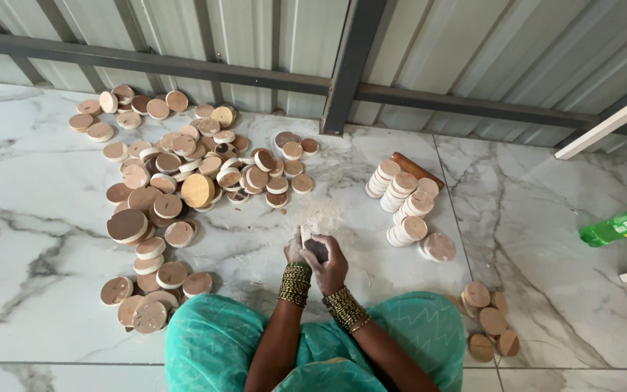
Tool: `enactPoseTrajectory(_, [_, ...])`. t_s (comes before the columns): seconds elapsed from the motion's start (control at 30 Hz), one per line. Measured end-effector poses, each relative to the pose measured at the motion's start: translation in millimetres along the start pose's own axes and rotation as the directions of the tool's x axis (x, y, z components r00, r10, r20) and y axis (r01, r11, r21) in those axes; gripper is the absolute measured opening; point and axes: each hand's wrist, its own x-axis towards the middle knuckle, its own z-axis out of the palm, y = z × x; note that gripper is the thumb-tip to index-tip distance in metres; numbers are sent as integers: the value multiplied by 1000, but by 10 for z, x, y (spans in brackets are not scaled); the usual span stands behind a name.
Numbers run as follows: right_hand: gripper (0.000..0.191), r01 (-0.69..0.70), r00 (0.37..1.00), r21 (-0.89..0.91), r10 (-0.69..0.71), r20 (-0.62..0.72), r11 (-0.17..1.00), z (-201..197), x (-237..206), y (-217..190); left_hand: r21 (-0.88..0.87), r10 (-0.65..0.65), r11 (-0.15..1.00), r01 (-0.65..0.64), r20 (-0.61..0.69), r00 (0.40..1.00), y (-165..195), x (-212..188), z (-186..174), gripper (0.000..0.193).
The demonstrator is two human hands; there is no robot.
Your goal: The person sits on the floor among a large pile of small round wooden discs and repeatedly rubs white powder onto individual discs by hand, then sets the treated disc aside and picks up the next one.
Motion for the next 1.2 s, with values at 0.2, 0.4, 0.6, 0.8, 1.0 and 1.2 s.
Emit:
enactPoseTrajectory(0.2, [15,-102,994,-98,99,-38,990,93,332,271,476,436,782,-403,45,899,-68,-92,52,33])
enactPoseTrajectory(0.4, [16,-174,980,-139,185,71,975,81,673,422,-94,23,995,-28,-52,998,-127,-85,152,25])
enactPoseTrajectory(0.6, [17,-26,1000,-141,25,-10,990,-15,216,237,-136,28,990,-47,-139,990,-63,-6,61,27])
enactPoseTrajectory(0.8, [17,-180,980,-89,186,69,980,-20,611,371,-12,212,977,-212,-7,977,-110,-92,140,27])
enactPoseTrajectory(1.0, [15,52,997,-72,-56,-49,996,57,161,185,-172,-2,985,-16,-102,995,-12,-43,69,30])
enactPoseTrajectory(1.2, [17,-147,989,-112,143,-41,983,88,469,279,-99,-43,994,41,-23,999,-91,-30,127,30])
